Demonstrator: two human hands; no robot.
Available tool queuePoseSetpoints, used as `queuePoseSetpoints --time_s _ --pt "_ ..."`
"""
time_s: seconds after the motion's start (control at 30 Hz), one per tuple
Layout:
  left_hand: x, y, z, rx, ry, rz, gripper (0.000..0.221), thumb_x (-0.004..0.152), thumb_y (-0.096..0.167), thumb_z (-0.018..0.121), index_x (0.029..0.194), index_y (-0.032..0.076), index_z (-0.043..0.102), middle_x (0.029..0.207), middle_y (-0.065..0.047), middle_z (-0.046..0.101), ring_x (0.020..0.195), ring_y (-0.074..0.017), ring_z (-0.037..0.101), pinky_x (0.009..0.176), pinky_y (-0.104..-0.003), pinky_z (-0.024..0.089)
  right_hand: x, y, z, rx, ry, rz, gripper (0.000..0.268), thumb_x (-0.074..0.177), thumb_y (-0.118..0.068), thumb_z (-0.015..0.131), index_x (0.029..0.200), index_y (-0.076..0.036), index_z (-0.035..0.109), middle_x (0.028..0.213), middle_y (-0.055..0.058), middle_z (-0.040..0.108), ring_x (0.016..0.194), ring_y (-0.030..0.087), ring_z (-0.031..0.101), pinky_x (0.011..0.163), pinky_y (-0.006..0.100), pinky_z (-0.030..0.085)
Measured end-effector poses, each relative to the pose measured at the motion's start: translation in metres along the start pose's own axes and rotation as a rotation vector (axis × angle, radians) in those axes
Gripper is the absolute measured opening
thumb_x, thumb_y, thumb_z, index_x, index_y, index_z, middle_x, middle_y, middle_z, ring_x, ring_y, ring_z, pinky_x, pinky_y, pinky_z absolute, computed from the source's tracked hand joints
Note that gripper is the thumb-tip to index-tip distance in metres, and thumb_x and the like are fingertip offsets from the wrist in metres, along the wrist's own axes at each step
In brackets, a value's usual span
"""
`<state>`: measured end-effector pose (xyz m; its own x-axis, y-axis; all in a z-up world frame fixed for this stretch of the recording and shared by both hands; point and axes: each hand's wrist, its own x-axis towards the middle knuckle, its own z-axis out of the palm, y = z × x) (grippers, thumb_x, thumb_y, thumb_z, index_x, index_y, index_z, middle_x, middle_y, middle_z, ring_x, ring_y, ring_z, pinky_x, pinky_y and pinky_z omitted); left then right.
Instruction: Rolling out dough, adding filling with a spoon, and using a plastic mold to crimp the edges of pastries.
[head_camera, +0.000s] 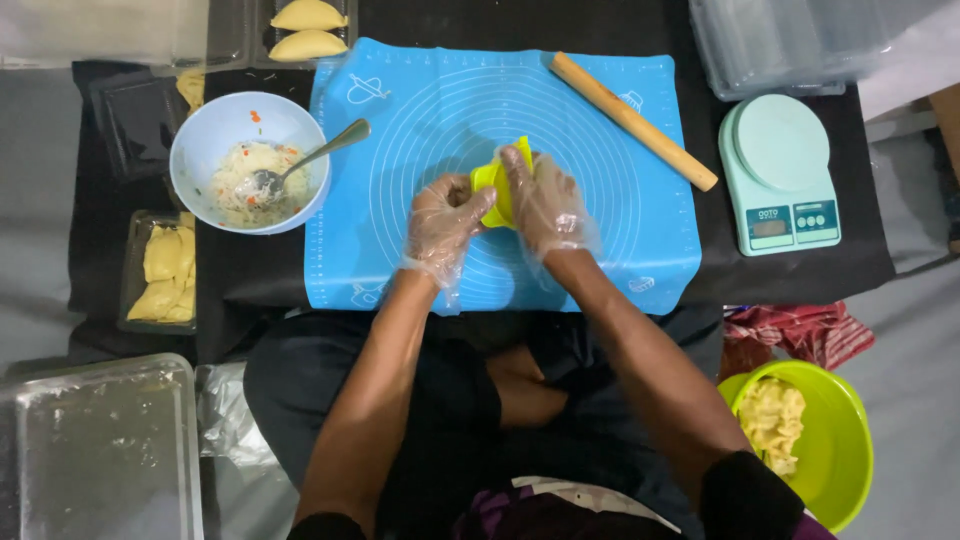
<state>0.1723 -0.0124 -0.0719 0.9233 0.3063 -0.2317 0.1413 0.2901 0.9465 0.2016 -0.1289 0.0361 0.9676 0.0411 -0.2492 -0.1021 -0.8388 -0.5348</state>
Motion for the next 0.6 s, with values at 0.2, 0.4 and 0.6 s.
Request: queuePoseSetpoints --time_s 0.2,0.4,0.6 --pt "-0.006 0.006 -0.003 -0.090 -0.009 -0.009 0.040 0.082 0.030 0.089 0.104 0.004 0.069 0.091 -0.011 0.064 0.087 -0.0230 0.069 0.070 -0.033 0.063 -0.001 -0.010 0.004 -0.533 -0.033 -0.236 0.056 0.110 -0.049 0.039 0.147 -0.010 0.051 0.122 0.026 0.066 0.121 0.044 0.064 0.107 0.052 0.050" --pt "-0.007 0.012 0.008 -0.146 0.003 0.010 0.041 0.082 0.030 0.089 0.107 0.003 0.069 0.093 -0.013 0.065 0.088 -0.0249 0.070 0.072 -0.034 0.063 0.002 -0.012 -0.009 -0.359 0.009 -0.153 0.068 0.105 -0.060 0.033 0.136 -0.006 0.059 0.120 0.028 0.068 0.121 0.045 0.064 0.107 0.054 0.048" --pt "-0.009 0.015 0.006 -0.185 0.036 0.015 0.043 0.083 0.030 0.088 0.109 0.003 0.068 0.094 -0.015 0.065 0.089 -0.0269 0.072 0.073 -0.035 0.064 0.006 -0.013 -0.011 -0.172 0.023 -0.074 0.084 0.101 -0.071 0.027 0.124 -0.002 0.067 0.117 0.029 0.069 0.121 0.046 0.063 0.108 0.055 0.047"
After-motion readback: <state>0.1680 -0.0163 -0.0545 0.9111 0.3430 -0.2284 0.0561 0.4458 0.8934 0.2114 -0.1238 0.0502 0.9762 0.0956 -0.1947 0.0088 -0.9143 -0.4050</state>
